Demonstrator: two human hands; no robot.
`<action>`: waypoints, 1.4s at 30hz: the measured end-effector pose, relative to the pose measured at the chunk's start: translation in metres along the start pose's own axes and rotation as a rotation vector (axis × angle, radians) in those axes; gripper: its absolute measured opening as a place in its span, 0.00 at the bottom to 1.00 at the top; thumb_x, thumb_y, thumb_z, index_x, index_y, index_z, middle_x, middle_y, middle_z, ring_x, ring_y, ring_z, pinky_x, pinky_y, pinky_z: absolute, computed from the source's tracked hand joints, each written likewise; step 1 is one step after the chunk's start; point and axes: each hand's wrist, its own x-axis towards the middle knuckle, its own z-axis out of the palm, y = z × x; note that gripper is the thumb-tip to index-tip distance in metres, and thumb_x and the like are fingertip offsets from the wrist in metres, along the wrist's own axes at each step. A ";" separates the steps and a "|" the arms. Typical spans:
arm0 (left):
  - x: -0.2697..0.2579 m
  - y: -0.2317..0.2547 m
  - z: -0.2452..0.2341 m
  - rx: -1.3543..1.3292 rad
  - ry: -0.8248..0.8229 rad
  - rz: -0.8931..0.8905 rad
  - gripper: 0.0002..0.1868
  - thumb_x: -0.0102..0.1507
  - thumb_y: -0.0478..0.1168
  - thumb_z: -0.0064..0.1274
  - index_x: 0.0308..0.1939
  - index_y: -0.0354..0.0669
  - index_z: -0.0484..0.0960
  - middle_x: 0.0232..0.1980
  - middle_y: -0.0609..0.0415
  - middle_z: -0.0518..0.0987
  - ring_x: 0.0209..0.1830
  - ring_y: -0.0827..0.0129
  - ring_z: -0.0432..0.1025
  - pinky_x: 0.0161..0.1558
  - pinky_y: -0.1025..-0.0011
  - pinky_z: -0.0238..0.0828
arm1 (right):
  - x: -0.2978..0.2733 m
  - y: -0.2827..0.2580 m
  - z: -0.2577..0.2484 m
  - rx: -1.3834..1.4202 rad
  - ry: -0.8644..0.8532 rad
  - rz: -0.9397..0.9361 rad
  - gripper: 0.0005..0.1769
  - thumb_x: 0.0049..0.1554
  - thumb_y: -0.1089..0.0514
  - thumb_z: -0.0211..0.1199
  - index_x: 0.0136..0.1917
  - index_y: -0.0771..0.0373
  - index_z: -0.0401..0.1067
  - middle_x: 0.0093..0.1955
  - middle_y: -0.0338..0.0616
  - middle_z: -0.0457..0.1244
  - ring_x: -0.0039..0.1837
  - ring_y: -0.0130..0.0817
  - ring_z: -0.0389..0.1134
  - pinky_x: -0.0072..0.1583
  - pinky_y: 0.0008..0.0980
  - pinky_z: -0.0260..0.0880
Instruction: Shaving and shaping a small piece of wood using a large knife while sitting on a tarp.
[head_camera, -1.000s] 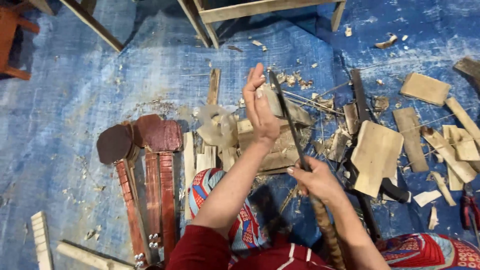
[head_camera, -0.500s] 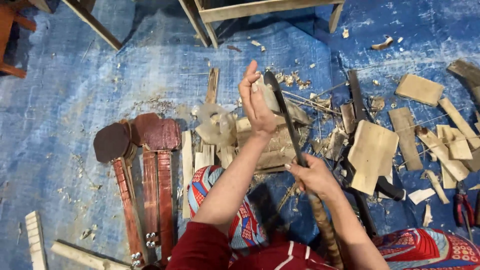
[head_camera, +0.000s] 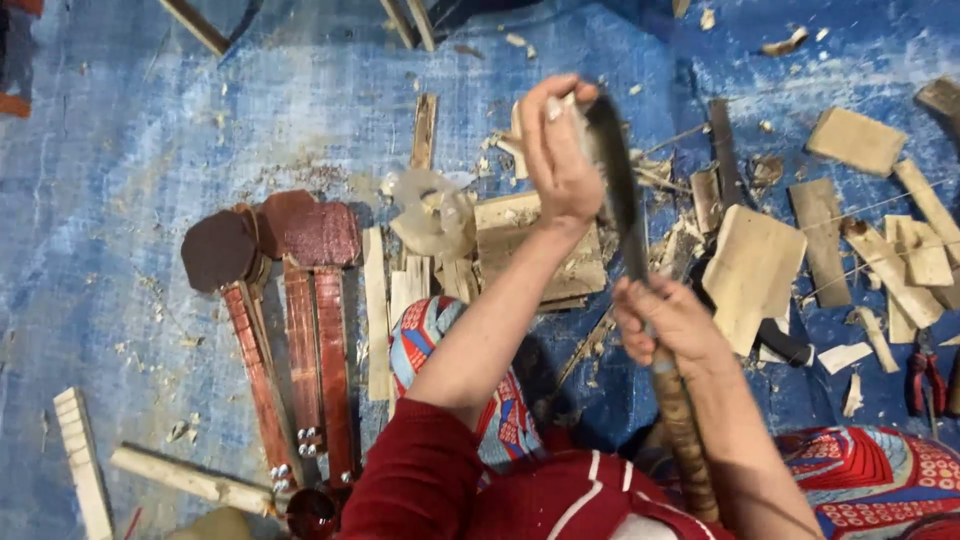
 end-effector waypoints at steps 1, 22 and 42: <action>0.001 0.013 0.003 0.008 0.006 -0.002 0.13 0.76 0.40 0.29 0.60 0.47 0.69 0.54 0.54 0.74 0.54 0.68 0.71 0.65 0.64 0.70 | -0.004 -0.006 0.003 0.001 -0.004 0.009 0.10 0.59 0.56 0.65 0.46 0.66 0.73 0.25 0.38 0.61 0.21 0.24 0.57 0.21 0.25 0.58; 0.022 0.203 -0.050 -0.090 0.000 0.140 0.13 0.76 0.41 0.33 0.61 0.44 0.70 0.52 0.53 0.74 0.55 0.68 0.69 0.68 0.62 0.66 | -0.082 0.016 0.083 -0.177 -0.306 -0.123 0.32 0.58 0.64 0.57 0.75 0.71 0.60 0.41 0.49 0.68 0.33 0.34 0.70 0.33 0.30 0.73; -0.035 0.229 -0.086 0.240 0.121 0.314 0.14 0.73 0.41 0.26 0.57 0.44 0.66 0.66 0.50 0.65 0.75 0.61 0.57 0.83 0.55 0.49 | -0.110 0.062 0.147 -0.672 -0.002 0.065 0.27 0.50 0.66 0.72 0.63 0.58 0.73 0.32 0.46 0.64 0.22 0.34 0.59 0.25 0.33 0.55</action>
